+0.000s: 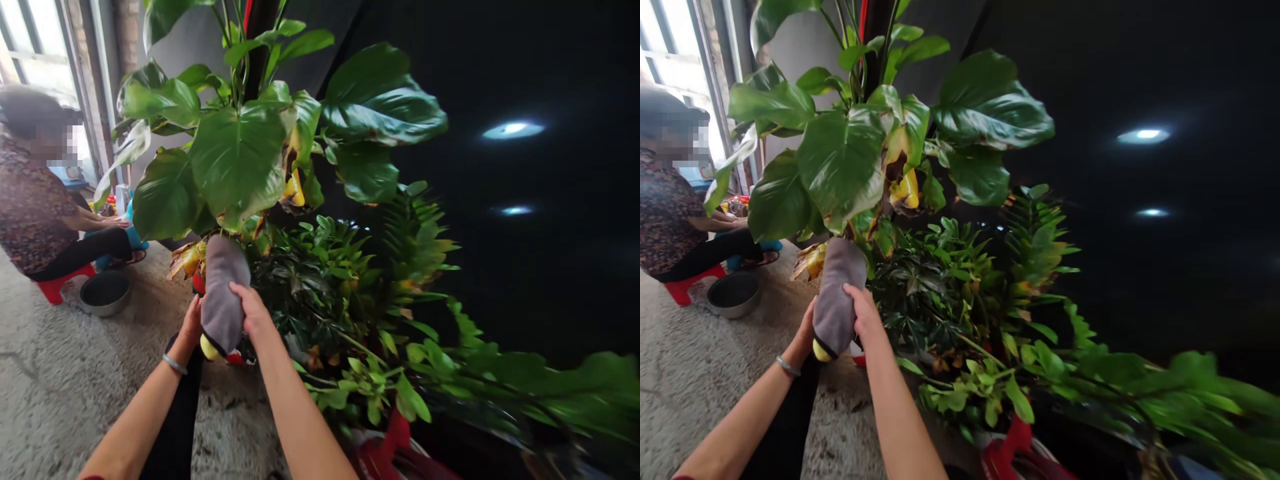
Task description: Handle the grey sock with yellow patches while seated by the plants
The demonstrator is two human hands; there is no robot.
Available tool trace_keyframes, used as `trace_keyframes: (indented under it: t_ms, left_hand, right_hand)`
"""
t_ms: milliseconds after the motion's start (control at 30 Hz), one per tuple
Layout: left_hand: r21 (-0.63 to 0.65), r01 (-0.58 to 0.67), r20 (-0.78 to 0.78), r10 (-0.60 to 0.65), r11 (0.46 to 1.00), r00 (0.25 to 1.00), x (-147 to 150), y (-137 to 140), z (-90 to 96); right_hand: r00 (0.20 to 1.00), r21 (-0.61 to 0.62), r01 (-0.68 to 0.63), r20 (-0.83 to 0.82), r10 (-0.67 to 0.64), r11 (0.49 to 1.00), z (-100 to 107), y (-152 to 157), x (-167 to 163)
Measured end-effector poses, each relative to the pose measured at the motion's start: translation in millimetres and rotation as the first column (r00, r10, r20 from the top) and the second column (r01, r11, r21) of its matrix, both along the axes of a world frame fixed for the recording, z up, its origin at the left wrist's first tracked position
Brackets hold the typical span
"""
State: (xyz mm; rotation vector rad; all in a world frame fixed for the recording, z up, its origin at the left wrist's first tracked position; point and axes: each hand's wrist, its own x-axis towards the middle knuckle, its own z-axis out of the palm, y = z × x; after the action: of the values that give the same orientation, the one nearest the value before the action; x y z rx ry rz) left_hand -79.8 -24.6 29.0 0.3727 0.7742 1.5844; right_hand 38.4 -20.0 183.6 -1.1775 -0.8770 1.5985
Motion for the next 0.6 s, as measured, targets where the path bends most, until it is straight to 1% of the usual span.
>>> trace_keyframes:
  t_ms: [33,100,167,233,300,367,433,467,533,600]
  left_hand:
    - [-0.009,0.032,0.016,-0.032,0.999,0.999,-2.1,-1.1,0.5]
    - [-0.034,0.097,0.050,-0.095,0.995,0.994,-7.9,-2.4,0.1]
    - [-0.052,0.112,0.075,-0.108,0.992,0.991,-15.8,-2.8,-2.5]
    - [-0.061,0.113,0.090,-0.107,0.992,0.990,-24.0,-3.3,-6.9]
    - [-0.056,0.128,0.109,-0.121,0.990,0.987,-29.3,-4.3,-11.1]
    - [-0.030,0.147,0.139,-0.141,0.989,0.980,-29.1,-5.2,-13.0]
    - [0.001,0.164,0.168,-0.162,0.986,0.972,-23.8,-5.5,-11.9]
    - [0.003,0.169,0.174,-0.167,0.986,0.970,-20.1,-5.3,-10.7]
    - [-0.023,0.152,0.160,-0.146,0.988,0.976,-13.3,-4.0,-8.7]
    - [-0.057,0.110,0.118,-0.102,0.992,0.988,-9.5,-1.5,-8.6]
  right_hand:
    - [1.000,-0.027,-0.018,0.020,0.018,0.999,-13.2,-9.7,1.2]
    - [0.997,-0.075,-0.054,0.058,0.059,0.996,-36.5,-36.8,16.5]
    - [0.988,-0.126,-0.108,0.098,0.120,0.986,-47.0,-61.8,43.3]
    - [0.978,-0.144,-0.158,0.113,0.175,0.977,-41.0,-72.6,69.0]
    - [0.981,-0.094,-0.166,0.089,0.174,0.982,-23.7,-64.4,81.1]
    - [0.994,0.005,-0.109,0.023,0.109,0.994,-6.0,-41.6,73.8]
    - [0.998,0.060,-0.038,-0.052,0.041,0.997,1.8,-15.8,51.5]
    - [0.997,0.057,-0.019,-0.073,0.023,0.998,0.4,-6.0,38.1]
    - [0.997,0.009,-0.028,-0.067,0.029,1.000,-12.5,1.2,15.4]
    - [0.998,-0.043,-0.059,-0.031,0.058,0.997,-32.8,-10.8,5.9]
